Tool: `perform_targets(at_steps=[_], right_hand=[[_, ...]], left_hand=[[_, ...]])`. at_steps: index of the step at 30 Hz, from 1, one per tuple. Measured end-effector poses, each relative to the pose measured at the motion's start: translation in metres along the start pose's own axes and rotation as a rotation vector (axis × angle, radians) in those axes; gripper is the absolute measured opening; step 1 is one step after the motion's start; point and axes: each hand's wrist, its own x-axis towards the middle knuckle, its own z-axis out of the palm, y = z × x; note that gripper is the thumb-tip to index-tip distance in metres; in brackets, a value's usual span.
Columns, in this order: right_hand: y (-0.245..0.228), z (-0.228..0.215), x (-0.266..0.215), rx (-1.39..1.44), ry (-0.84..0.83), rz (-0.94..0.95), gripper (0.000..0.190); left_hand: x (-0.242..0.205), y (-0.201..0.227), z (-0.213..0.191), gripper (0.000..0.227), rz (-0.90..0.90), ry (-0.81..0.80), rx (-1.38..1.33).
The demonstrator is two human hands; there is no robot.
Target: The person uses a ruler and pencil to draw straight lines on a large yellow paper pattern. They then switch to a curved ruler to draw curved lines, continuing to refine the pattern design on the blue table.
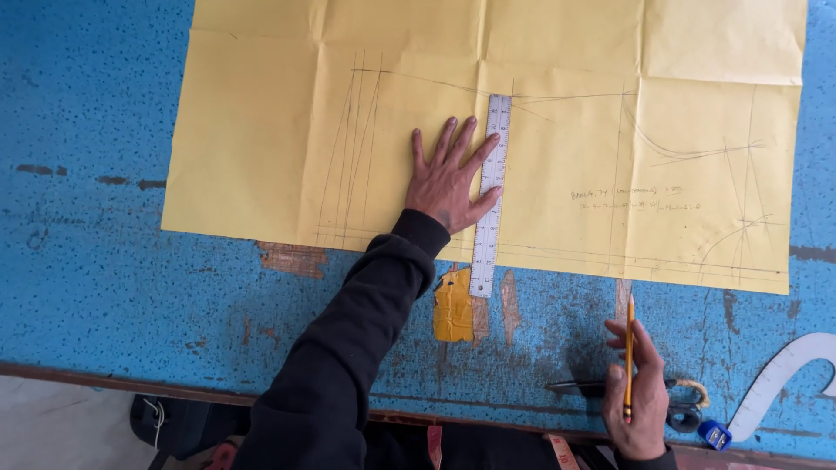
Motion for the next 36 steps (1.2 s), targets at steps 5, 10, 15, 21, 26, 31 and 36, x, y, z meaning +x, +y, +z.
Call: perform_targets(at_steps=[5, 10, 15, 21, 26, 31, 36], right_hand=[[-0.007, 0.013, 0.038, -0.028, -0.058, -0.082, 0.055], [-0.041, 0.021, 0.08, 0.109, -0.086, 0.052, 0.043], [-0.045, 0.047, 0.129, 0.308, -0.043, -0.063, 0.026], [0.007, 0.085, 0.171, 0.535, -0.066, -0.059, 0.03], [0.008, 0.084, 0.168, 0.596, 0.014, -0.039, 0.032], [0.01, 0.085, 0.166, 0.587, 0.028, -0.03, 0.029], [0.014, 0.087, 0.166, 0.55, 0.022, -0.039, 0.029]], left_hand=[[0.0, 0.0, 0.001, 0.078, -0.007, 0.006, -0.008], [-0.001, 0.0, 0.001, 0.078, -0.009, -0.022, -0.012], [0.0, -0.001, -0.005, 0.075, 0.002, -0.116, -0.071], [0.0, -0.003, -0.002, 0.075, 0.006, -0.117, -0.069], [-0.034, -0.002, -0.018, 0.077, 0.036, -0.147, -0.131], [-0.06, 0.008, -0.024, 0.08, 0.117, -0.211, -0.23], [-0.051, 0.0, -0.014, 0.077, 0.144, -0.177, -0.162]])
